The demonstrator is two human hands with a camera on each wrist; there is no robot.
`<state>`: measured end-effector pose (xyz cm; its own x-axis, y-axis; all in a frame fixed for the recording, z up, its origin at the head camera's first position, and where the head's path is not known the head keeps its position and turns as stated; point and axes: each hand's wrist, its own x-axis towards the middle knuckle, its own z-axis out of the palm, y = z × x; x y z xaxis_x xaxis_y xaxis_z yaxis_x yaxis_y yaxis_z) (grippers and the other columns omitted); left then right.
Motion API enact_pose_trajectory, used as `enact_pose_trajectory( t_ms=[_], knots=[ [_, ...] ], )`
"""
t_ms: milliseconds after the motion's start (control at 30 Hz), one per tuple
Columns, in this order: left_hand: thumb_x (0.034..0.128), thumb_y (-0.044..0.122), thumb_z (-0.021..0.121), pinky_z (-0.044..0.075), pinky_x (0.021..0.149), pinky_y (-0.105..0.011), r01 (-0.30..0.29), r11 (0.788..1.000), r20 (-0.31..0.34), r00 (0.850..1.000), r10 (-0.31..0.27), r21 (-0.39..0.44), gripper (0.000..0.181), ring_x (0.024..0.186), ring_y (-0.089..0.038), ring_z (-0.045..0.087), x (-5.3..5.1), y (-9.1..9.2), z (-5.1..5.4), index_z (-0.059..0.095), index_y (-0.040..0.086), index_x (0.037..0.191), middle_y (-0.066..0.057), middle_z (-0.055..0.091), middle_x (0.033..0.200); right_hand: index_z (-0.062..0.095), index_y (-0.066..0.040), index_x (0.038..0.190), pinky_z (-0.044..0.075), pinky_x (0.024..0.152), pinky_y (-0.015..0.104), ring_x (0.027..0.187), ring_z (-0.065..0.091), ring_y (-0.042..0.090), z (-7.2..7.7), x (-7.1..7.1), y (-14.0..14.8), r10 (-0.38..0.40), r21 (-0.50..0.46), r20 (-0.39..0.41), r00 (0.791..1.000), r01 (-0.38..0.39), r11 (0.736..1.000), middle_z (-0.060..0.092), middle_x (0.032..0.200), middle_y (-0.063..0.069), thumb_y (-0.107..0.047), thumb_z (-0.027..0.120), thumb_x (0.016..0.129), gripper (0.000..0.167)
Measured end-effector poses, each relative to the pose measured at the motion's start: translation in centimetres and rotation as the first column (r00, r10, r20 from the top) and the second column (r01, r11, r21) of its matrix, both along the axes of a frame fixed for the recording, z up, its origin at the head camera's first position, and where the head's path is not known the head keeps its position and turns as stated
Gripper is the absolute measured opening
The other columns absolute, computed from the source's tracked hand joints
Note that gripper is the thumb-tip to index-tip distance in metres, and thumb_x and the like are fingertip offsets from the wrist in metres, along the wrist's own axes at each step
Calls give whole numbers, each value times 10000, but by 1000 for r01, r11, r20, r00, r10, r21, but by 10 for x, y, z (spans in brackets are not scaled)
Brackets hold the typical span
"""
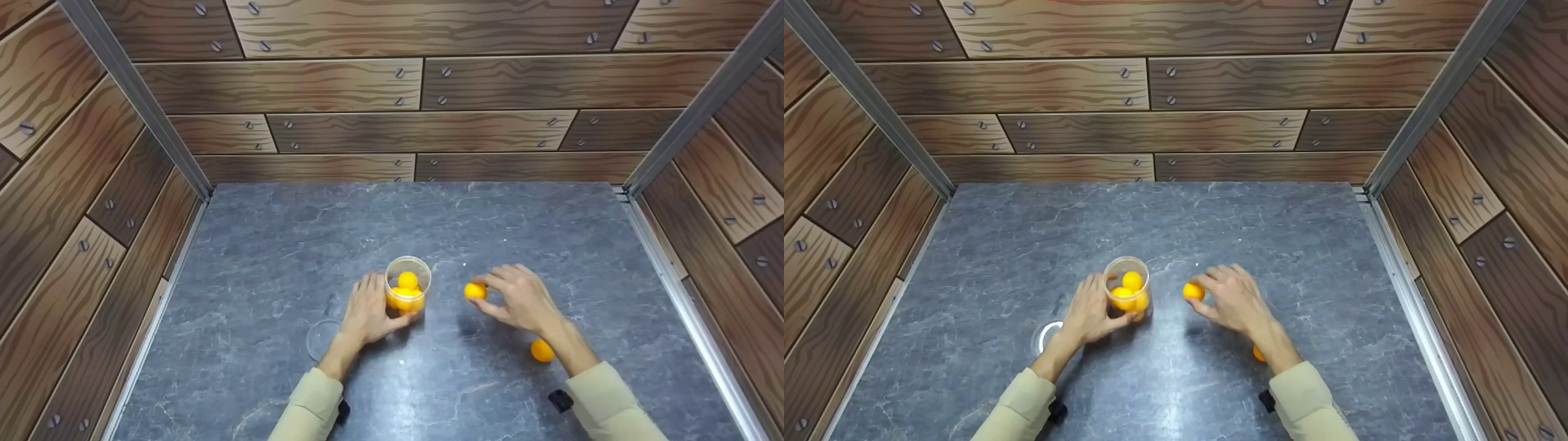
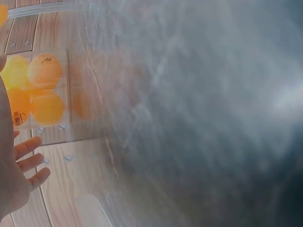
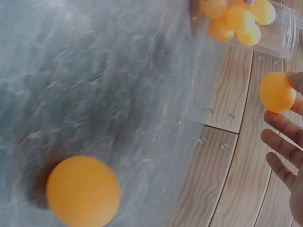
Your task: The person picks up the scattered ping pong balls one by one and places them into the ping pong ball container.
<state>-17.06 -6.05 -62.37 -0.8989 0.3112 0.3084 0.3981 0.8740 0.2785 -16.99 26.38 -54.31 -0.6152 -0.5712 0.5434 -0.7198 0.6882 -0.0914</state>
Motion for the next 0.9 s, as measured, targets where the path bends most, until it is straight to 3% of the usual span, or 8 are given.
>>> enact_pose_trajectory(
  t_ms=[233,900],
  knots=[
    [811,780,652,497,1013,-462,-5,1000,14,1000,5,-11,987,1177,-311,584,0,0,0,501,9,1409,-129,634,1248,798,-193,1012,520,719,326,791,663,155,10,-6,-12,25,-22,-16,1000,-25,999,745,868,-44,-344,883,799,275],
    [795,769,687,506,963,-456,3,1000,-33,999,-4,-10,952,1122,-304,588,0,-1,0,519,11,1346,-129,642,1191,802,-174,1041,531,739,330,802,684,180,39,-21,-49,89,-17,-55,995,-90,996,763,875,-27,-373,856,829,295]
  ],
)
